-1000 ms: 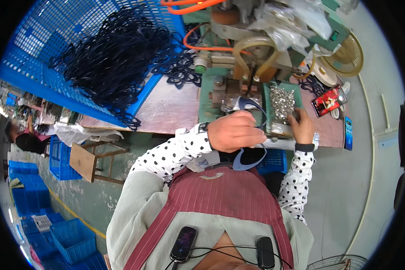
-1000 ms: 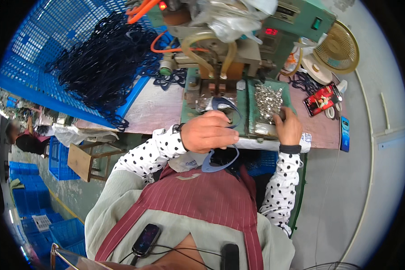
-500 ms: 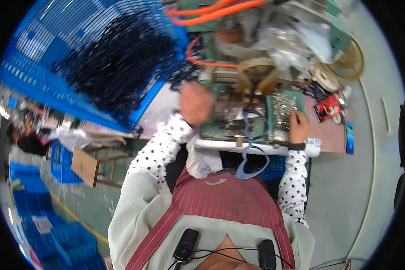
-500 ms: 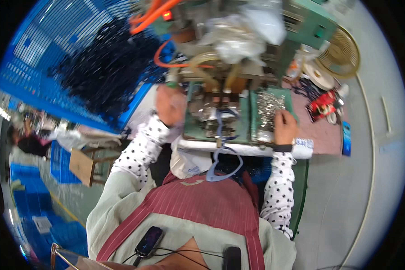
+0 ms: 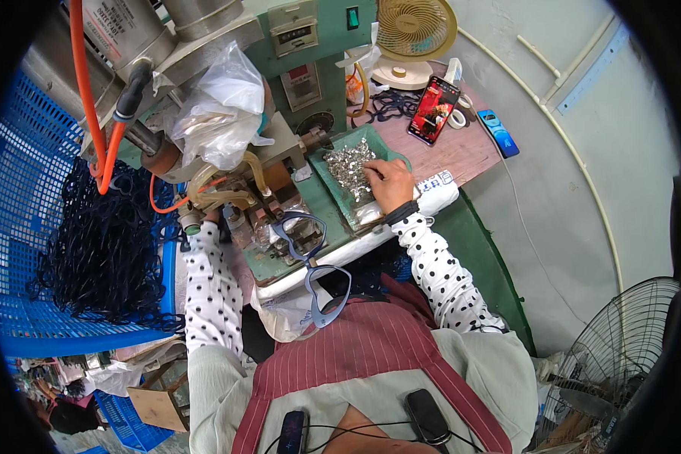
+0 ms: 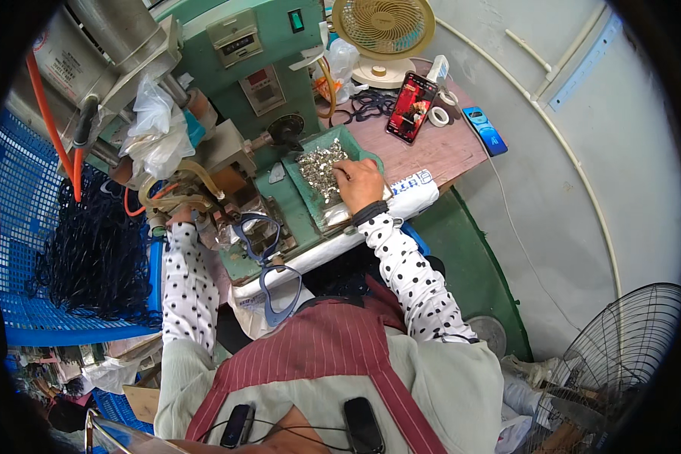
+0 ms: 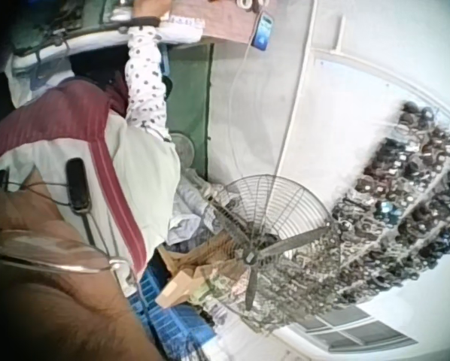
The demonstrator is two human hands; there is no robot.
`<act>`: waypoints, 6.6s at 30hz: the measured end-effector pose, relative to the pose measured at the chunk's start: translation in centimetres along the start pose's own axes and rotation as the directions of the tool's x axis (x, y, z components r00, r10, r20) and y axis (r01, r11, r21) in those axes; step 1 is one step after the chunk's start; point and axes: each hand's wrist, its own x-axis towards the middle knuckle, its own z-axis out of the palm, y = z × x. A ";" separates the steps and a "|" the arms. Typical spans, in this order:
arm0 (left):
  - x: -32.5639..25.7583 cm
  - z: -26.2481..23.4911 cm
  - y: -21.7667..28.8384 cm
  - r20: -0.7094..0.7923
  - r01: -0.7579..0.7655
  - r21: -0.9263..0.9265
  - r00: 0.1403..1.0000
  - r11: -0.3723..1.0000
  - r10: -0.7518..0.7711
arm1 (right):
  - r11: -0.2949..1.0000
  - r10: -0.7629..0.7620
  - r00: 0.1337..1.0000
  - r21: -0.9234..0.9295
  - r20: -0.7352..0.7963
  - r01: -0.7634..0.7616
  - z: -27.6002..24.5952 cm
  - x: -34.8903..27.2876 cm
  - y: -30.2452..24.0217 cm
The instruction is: The person repeatedly picks up a dark blue shoe part and a small metal pin, inserts the pin into the part, and places the assembly into a machine. The person continues this process, handling parts one at a time.
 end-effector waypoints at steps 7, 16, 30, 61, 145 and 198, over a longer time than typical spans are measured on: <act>-3.9 0.4 -3.9 -0.229 -0.168 0.139 0.953 0.976 0.197 | 0.998 -0.036 0.999 -0.042 -0.011 0.035 0.0 -0.1 0.2; -11.2 -6.5 -1.5 -0.441 -0.137 -0.704 0.853 0.697 -0.277 | 0.907 0.088 0.983 0.396 0.160 -0.145 -1.5 1.4 -5.8; -15.6 -16.1 5.3 -0.774 -0.744 -0.356 0.574 0.566 0.266 | 0.743 0.102 0.833 0.515 0.545 -0.427 -1.9 2.5 -16.2; -16.1 -14.5 10.4 -0.790 -0.938 -0.265 0.343 0.222 0.507 | 0.984 -0.144 0.976 -0.077 0.166 0.158 0.6 0.6 1.3; -15.4 -13.0 5.4 0.109 -0.181 -0.912 0.760 0.369 0.641 | 0.988 -0.152 0.974 -0.012 0.168 0.156 0.4 0.5 2.3; -14.0 -18.5 6.4 -0.847 -0.862 -0.321 0.446 0.392 0.288 | 0.666 0.058 0.823 0.592 0.564 -0.453 -0.9 1.9 -16.3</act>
